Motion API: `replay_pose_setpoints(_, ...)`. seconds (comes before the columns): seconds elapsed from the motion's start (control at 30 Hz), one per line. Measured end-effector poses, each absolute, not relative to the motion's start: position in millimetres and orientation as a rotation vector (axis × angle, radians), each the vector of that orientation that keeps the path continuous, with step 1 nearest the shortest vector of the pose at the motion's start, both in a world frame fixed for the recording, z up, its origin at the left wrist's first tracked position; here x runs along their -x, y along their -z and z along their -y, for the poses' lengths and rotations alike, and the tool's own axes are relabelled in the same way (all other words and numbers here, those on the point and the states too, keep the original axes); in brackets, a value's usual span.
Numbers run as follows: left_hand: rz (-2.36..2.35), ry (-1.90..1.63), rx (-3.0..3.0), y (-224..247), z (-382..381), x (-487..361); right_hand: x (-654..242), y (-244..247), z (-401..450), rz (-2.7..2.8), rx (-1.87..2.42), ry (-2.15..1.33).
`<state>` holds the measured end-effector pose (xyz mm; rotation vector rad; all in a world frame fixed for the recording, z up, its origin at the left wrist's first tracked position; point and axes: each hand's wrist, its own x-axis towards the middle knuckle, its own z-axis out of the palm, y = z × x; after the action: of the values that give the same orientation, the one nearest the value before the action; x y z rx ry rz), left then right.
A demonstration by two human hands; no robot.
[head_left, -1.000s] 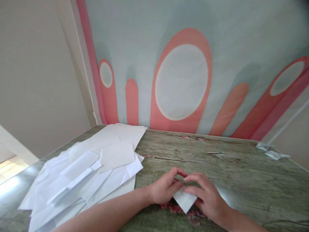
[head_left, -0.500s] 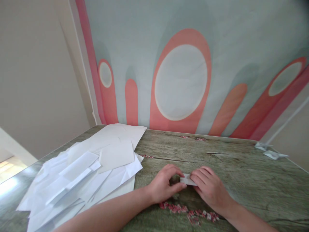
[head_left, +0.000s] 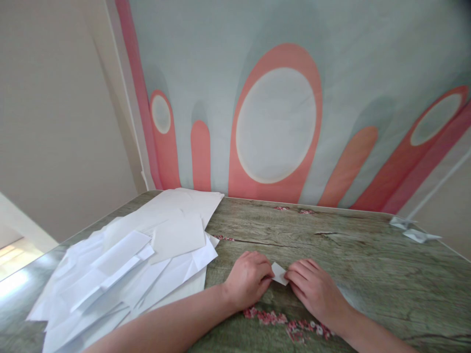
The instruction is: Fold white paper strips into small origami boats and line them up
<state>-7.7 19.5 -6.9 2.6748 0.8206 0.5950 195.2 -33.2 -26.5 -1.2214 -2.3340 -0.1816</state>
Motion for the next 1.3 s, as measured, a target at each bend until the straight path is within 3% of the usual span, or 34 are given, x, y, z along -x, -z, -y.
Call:
replay_pose_setpoints(0.7,-0.972,-0.655,-2.395,10.9,-26.1,5.2,-206.0,25.9,18.7,2.014,1.369,-0.628)
replay_pose_setpoints(1.3,-1.193,-0.672,-2.437,18.7,-30.8,-1.2,-203.0,28.7,13.9,1.974,1.444,-0.633)
